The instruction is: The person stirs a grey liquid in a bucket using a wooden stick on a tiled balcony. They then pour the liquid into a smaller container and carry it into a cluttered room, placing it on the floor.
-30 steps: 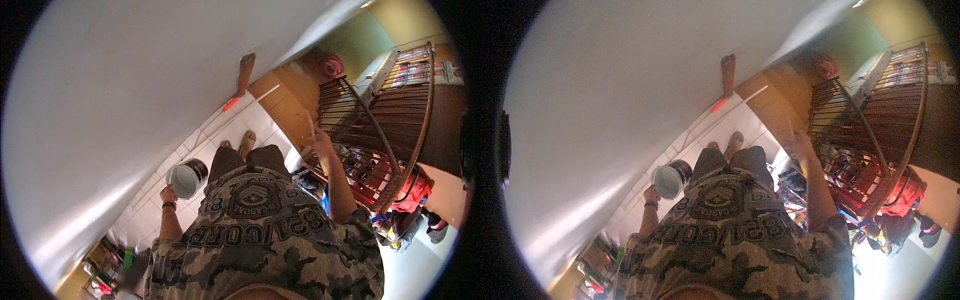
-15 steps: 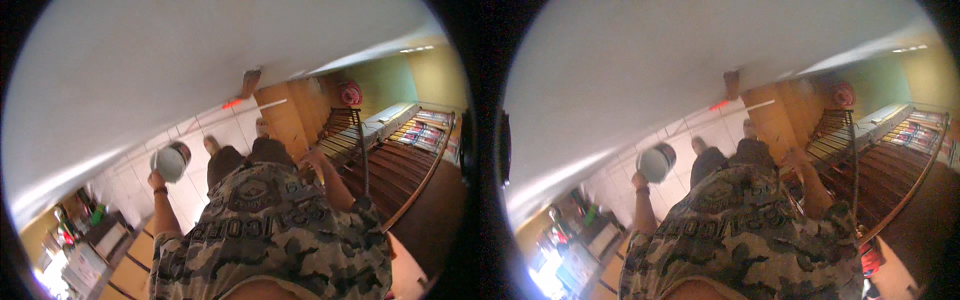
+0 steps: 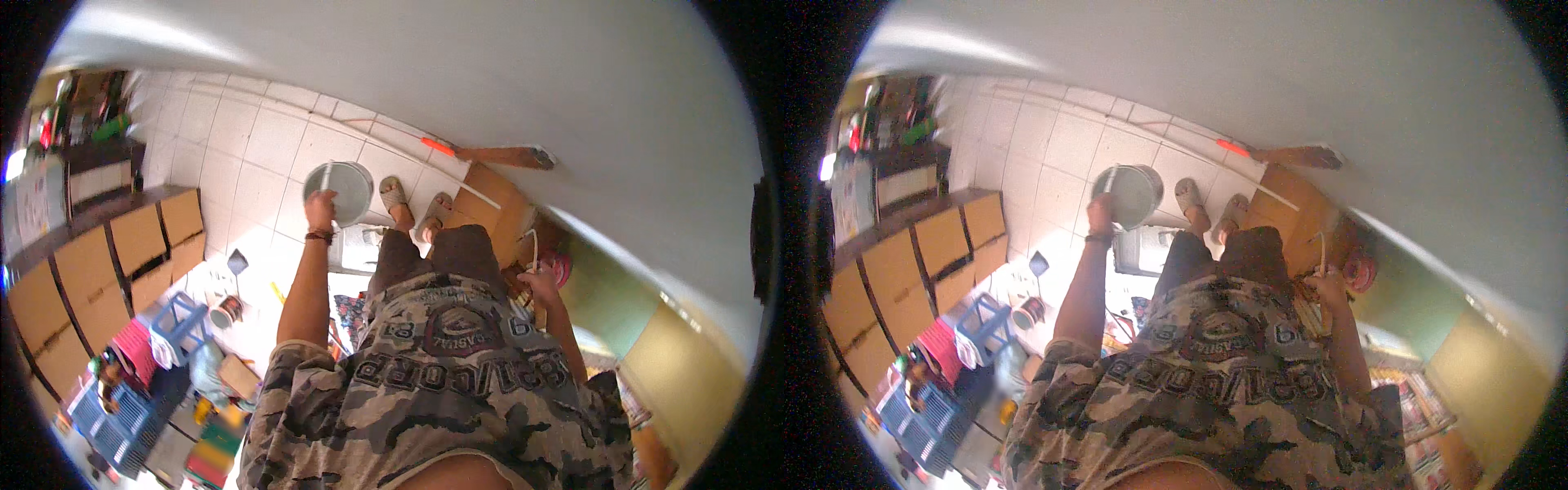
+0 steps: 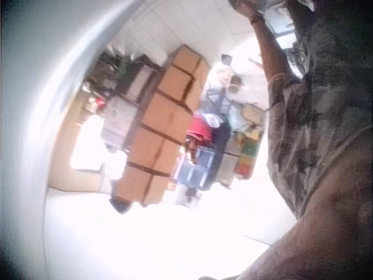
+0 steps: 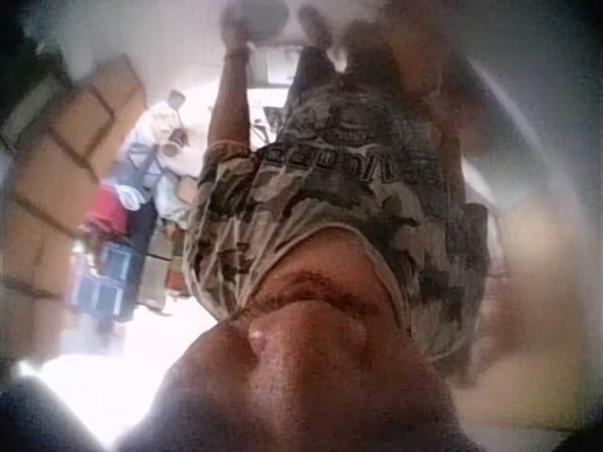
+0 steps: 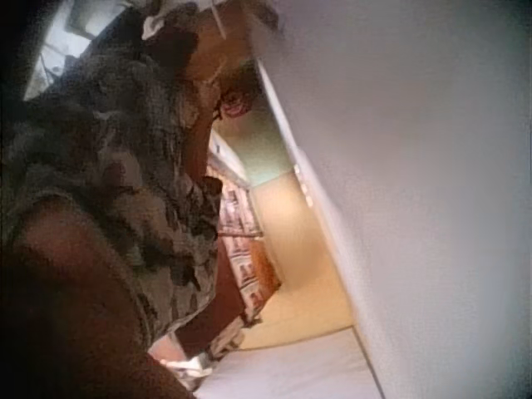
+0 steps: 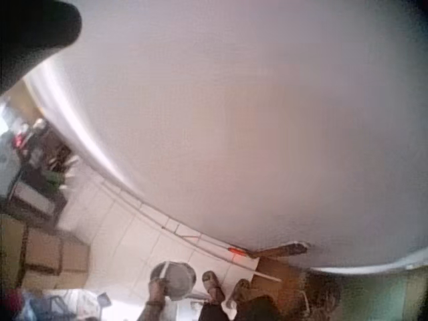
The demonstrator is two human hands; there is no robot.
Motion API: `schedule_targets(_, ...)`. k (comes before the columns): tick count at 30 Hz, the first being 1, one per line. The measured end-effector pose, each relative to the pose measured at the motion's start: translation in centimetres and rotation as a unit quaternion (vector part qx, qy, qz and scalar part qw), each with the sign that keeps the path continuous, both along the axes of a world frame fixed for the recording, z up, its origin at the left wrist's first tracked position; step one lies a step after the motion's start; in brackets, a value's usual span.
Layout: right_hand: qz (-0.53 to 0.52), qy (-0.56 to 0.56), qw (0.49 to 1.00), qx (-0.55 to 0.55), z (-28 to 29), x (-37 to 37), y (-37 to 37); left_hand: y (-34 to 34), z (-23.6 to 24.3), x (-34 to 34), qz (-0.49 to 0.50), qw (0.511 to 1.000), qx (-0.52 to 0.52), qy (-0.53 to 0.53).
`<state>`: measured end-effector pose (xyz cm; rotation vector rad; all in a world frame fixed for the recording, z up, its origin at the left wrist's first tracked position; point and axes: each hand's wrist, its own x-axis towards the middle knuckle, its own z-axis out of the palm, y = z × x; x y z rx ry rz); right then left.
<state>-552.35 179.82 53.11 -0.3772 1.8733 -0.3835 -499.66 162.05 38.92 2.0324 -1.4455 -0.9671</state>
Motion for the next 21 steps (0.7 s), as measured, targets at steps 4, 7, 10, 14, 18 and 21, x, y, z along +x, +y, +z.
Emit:
schedule_targets(4,0.123,0.087,0.988,0.025,1.2,4.2,-6.5,2.9,-0.1,-4.1,0.200,0.952,0.081,0.219)
schedule_targets(7,0.237,0.060,0.969,0.042,0.2,4.7,-9.0,3.7,-0.1,-5.5,0.302,0.899,0.133,0.287)
schedule_targets(10,0.352,0.105,0.930,0.010,-5.7,1.4,-7.2,5.3,-2.5,-5.8,0.356,0.869,0.150,0.310)
schedule_targets(14,0.315,0.082,0.944,0.056,-7.3,-0.3,-7.4,6.4,-5.6,-6.4,0.397,0.852,0.139,0.313)
schedule_targets(18,0.294,0.150,0.935,0.127,-9.0,-2.0,-6.8,7.3,-9.5,-7.4,0.410,0.848,0.110,0.318)
schedule_targets(21,0.347,0.153,0.913,0.151,-11.4,-5.1,-5.6,7.2,-13.3,-7.1,0.428,0.835,0.115,0.325)
